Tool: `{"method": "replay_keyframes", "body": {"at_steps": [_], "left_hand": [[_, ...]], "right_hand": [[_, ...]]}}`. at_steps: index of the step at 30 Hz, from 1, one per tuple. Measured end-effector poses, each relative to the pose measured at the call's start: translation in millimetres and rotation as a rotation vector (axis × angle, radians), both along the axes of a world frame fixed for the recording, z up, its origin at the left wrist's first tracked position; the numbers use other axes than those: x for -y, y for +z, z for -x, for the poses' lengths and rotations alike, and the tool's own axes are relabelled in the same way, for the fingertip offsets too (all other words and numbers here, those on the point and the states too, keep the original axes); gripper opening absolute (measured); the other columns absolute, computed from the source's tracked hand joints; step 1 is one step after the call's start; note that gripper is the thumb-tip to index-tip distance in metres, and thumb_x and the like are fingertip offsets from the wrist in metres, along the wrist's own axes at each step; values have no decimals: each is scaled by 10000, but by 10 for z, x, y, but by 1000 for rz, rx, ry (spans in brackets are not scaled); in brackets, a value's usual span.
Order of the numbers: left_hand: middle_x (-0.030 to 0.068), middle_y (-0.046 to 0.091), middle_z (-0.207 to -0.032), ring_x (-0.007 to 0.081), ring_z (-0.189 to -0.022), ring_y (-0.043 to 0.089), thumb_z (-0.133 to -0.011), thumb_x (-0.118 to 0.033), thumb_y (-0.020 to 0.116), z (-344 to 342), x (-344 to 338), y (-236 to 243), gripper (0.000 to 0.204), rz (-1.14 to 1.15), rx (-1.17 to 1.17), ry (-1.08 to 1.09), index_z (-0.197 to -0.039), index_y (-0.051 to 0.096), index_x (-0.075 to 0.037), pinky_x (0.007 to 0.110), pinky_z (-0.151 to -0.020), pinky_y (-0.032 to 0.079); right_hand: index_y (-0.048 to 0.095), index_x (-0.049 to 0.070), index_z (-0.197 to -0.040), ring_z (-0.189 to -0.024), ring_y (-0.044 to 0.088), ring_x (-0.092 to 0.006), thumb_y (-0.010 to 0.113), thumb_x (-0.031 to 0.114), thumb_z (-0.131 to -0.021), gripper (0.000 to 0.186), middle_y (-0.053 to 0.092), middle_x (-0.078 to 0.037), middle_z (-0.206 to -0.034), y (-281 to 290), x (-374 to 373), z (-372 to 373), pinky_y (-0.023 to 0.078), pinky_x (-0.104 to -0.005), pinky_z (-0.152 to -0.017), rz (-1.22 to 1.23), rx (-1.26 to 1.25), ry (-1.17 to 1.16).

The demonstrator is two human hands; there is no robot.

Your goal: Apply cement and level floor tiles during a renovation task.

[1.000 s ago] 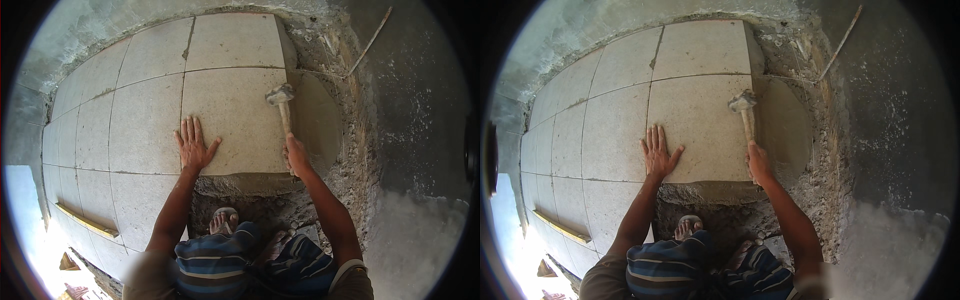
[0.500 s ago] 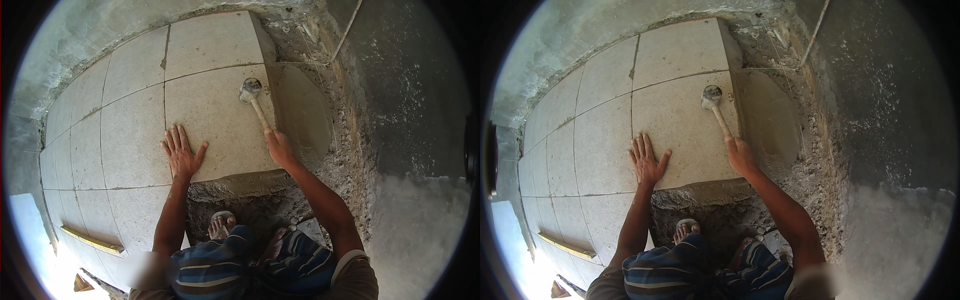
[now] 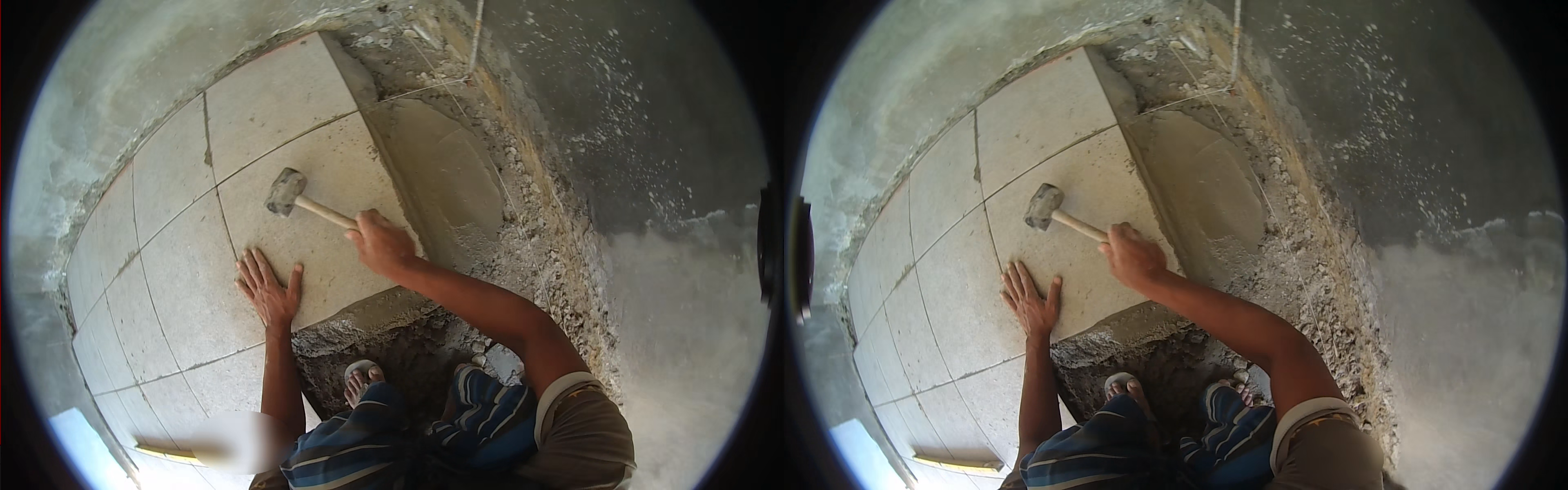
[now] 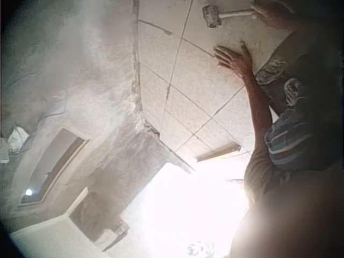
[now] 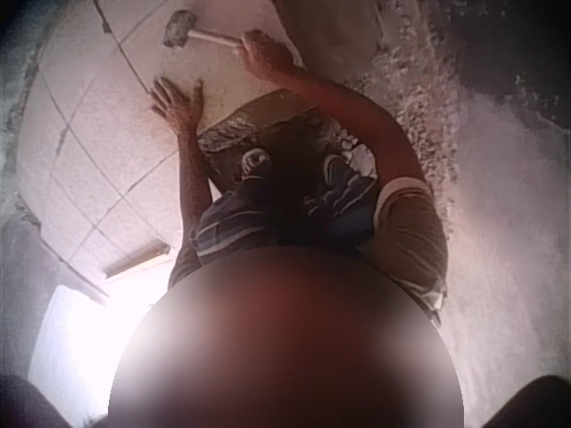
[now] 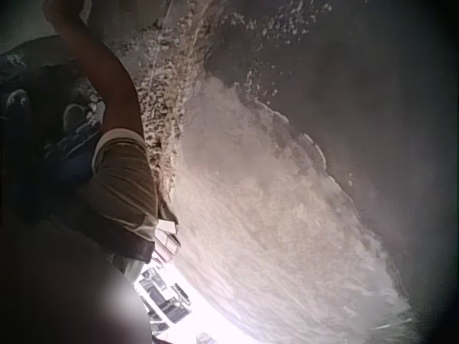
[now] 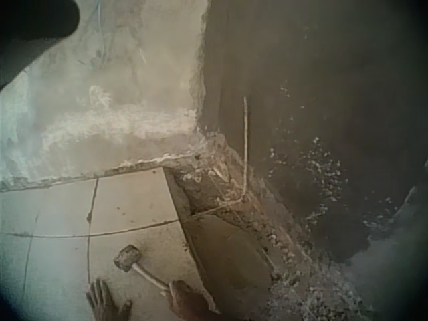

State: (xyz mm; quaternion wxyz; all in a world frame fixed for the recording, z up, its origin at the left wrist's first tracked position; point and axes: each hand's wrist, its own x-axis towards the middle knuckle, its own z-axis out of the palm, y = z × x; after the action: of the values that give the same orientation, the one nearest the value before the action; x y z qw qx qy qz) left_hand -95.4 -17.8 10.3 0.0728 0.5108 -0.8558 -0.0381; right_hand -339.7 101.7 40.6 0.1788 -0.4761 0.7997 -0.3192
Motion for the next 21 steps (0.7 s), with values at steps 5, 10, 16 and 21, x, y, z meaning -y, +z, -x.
{"method": "replay_keyframes", "body": {"at_steps": [5,10,16,21], "left_hand": [[217,154,-1678,418,-1555,93,-957,-631,533,70,-101,-23,938,10,-59,-90,-1599,228,-19,625,-1214,59],[248,261,-1631,430,-1534,173,-980,-488,596,-74,-323,69,811,-53,-237,-125,-1569,302,-15,621,-1207,125],[235,599,-1321,364,-1255,554,-979,-240,667,74,-347,228,554,-105,-605,-155,-1441,488,8,459,-1073,417],[105,727,-784,155,-720,690,-992,-301,675,228,-372,662,479,-337,-765,211,-1359,579,-8,310,-731,545]], "right_hand": [[540,39,-1200,-1014,596,-387,656,290,-956,369,576,-175,-1065,-81,-12,24,490,-512,-841,171,-181,-5],[592,50,-1228,-1032,594,-385,678,273,-932,380,597,-165,-1094,33,-271,5,489,-483,-891,249,-38,52],[634,20,-1140,-924,676,-297,671,238,-952,290,661,-167,-1051,14,-1149,322,541,-386,-819,210,251,-157],[642,13,-1095,-764,624,-131,656,191,-980,212,678,-69,-904,6,-1636,795,509,-287,-714,225,430,-420]]}}
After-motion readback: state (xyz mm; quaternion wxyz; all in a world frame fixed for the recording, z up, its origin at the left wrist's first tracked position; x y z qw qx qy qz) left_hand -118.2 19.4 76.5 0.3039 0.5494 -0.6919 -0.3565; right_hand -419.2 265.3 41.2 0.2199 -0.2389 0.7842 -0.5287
